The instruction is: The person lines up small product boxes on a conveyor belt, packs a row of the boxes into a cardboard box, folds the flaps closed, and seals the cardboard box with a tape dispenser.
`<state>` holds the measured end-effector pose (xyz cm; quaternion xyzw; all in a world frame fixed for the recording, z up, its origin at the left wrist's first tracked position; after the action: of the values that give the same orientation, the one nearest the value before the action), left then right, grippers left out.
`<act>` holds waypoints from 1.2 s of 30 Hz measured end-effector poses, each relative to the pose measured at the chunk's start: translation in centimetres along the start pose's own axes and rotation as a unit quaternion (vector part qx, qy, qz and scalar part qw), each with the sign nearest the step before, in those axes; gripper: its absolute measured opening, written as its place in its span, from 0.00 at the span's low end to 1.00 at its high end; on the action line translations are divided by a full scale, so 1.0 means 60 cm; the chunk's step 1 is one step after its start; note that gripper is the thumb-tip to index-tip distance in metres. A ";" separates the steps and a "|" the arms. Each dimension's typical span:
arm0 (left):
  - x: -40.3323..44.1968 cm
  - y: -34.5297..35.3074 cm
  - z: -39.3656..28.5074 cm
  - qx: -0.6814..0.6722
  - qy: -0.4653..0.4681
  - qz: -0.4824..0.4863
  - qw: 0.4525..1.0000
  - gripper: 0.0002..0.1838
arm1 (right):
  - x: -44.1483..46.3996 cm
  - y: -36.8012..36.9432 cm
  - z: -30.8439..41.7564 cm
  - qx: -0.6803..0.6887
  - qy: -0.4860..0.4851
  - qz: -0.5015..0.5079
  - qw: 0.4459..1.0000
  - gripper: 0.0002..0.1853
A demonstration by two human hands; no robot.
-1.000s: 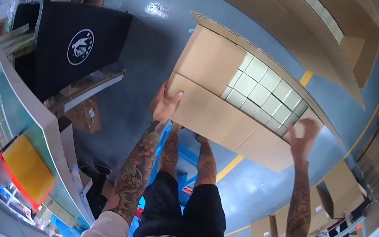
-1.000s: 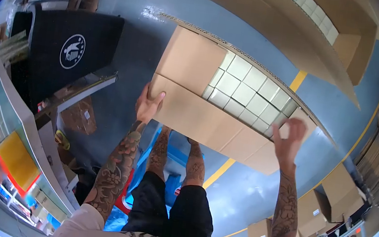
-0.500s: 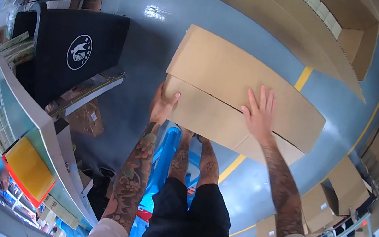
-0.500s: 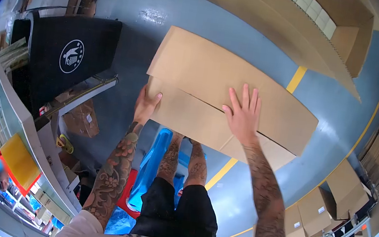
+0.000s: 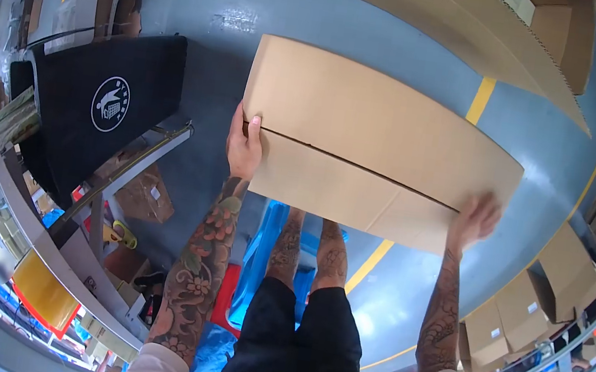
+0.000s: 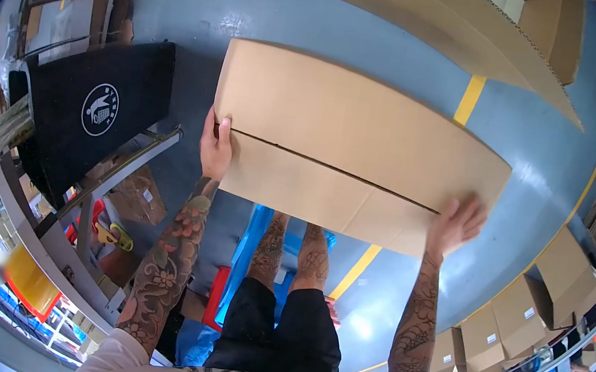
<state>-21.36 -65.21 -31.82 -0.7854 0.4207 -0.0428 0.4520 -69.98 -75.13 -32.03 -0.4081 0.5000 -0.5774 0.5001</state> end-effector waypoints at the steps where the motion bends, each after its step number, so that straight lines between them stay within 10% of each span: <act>1: -0.004 0.002 0.007 0.017 0.015 -0.014 1.000 0.26 | -0.002 0.018 -0.014 0.029 0.026 -0.004 0.999 0.34; 16: 0.018 0.000 0.022 -0.136 -0.041 0.073 0.987 0.28 | 0.013 0.035 -0.085 0.131 0.047 0.076 0.987 0.33; 22: 0.011 0.005 0.021 -0.120 -0.028 0.069 0.990 0.30 | 0.004 -0.162 0.292 0.541 0.063 0.177 0.820 0.23; 28: 0.028 0.087 0.102 0.028 0.035 0.002 0.999 0.30 | -0.163 -0.488 0.793 0.596 -0.465 0.378 0.535 0.28; 36: 0.018 0.020 0.060 0.026 -0.006 0.022 0.999 0.30 | -0.315 -0.608 0.921 0.405 -0.686 0.328 0.507 0.29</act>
<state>-19.81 -63.82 -35.19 -0.7639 0.4343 -0.0393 0.4757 -19.32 -65.88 13.70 -0.2362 -0.1895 -0.0517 0.9516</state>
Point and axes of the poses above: each hand's wrist, its own x-axis towards the middle knuckle, its own y-axis out of the palm, z = x × y, the point moved 1 cm from there along x, towards the middle knuckle, and after that the axes turned 14 degrees about x, right-handed, at the moved point
